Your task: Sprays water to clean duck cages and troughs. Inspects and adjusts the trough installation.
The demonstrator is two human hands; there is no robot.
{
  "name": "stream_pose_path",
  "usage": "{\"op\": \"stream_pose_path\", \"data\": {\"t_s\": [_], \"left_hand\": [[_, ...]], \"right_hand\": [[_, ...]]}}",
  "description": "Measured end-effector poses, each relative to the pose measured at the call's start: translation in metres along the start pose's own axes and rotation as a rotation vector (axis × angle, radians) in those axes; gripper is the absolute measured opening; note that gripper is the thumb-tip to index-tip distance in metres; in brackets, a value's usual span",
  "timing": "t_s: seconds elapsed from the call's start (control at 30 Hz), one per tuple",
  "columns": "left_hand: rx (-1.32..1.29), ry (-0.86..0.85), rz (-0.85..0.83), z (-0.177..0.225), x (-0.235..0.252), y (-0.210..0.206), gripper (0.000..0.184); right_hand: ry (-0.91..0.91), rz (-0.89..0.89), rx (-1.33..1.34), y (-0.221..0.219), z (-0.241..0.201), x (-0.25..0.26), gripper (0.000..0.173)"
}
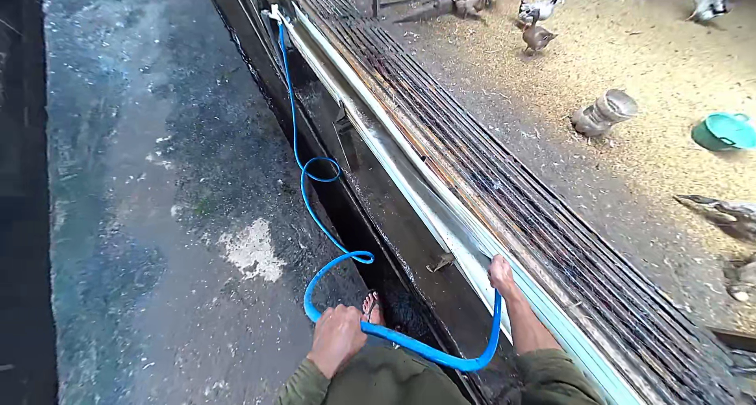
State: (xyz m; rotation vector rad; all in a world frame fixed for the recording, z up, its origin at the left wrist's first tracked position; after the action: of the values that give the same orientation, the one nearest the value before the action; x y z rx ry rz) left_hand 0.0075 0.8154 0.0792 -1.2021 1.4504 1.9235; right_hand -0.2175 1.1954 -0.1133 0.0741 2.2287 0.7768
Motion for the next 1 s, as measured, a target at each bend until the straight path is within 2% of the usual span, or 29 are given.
{"op": "stream_pose_path", "data": {"t_s": [0.23,0.43,0.57,0.73,0.87,1.0], "left_hand": [[-0.005,0.031,0.02,0.036,-0.031,-0.036,0.045],[0.037,0.043,0.001,0.064,-0.045,-0.067,0.046],[0.062,0.025,0.0,0.081,-0.054,-0.078,0.047],[0.119,0.004,-0.026,0.097,-0.053,-0.089,0.044],[0.146,-0.007,-0.033,0.103,-0.051,-0.087,0.038],[0.16,-0.017,-0.034,0.1,-0.044,-0.087,0.04]], "right_hand": [[0.01,-0.044,-0.036,0.014,0.044,0.001,0.067],[-0.036,-0.034,0.068,0.027,0.094,0.001,0.063],[0.015,-0.089,0.049,0.027,0.116,0.001,0.061],[0.083,-0.117,0.094,0.022,0.129,0.006,0.06],[0.048,-0.083,0.181,0.031,0.129,0.004,0.058],[0.002,-0.045,0.207,0.036,0.134,0.003,0.058]]}}
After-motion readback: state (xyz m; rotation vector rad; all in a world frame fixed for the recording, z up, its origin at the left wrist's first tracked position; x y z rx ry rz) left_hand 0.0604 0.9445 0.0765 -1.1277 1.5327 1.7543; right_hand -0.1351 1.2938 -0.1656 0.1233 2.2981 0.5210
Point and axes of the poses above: each hand's wrist, its own x-axis towards the middle knuckle, its own y-axis out of the back of the hand, z = x × y, the point moved 6 cm from there along x, towards the middle knuckle, and after that the axes turned 2 degrees about x, right-handed, at the moved point
